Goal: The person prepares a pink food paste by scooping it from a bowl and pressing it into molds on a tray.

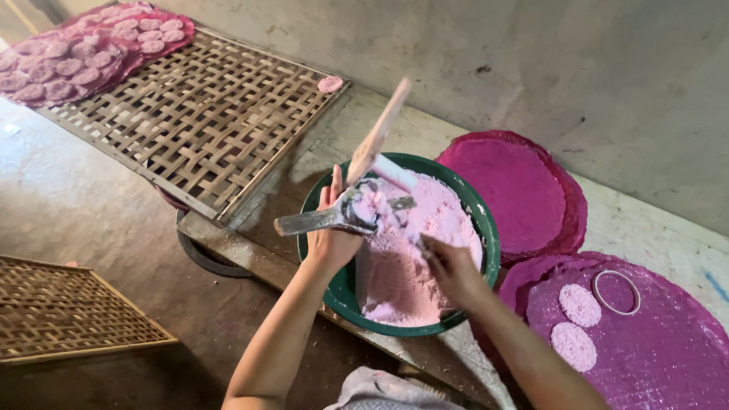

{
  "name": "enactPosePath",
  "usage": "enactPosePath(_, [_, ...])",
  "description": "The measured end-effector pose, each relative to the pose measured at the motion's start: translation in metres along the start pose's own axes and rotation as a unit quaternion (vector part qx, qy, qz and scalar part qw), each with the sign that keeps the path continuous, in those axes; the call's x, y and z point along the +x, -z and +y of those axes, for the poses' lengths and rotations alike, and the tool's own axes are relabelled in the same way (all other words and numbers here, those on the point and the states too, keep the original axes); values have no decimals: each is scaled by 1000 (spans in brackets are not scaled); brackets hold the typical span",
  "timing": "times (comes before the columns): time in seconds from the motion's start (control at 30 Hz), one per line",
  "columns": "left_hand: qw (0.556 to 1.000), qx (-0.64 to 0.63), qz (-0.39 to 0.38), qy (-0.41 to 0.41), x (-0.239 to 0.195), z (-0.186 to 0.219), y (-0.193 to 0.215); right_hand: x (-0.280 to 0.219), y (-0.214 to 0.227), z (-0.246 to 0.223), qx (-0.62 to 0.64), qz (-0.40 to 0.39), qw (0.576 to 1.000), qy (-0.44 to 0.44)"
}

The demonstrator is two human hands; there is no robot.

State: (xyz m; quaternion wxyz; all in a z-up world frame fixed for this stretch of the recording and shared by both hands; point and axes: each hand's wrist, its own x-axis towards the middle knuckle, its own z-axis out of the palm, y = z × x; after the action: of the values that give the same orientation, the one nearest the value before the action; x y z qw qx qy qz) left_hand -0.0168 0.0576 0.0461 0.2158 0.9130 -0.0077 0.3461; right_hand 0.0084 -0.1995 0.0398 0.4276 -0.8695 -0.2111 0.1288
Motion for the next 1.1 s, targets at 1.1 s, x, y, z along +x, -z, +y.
enactPosePath(1.1, [983,-122,-135,30,-16,5,31,-5,37,-173,-607,-122,715,325])
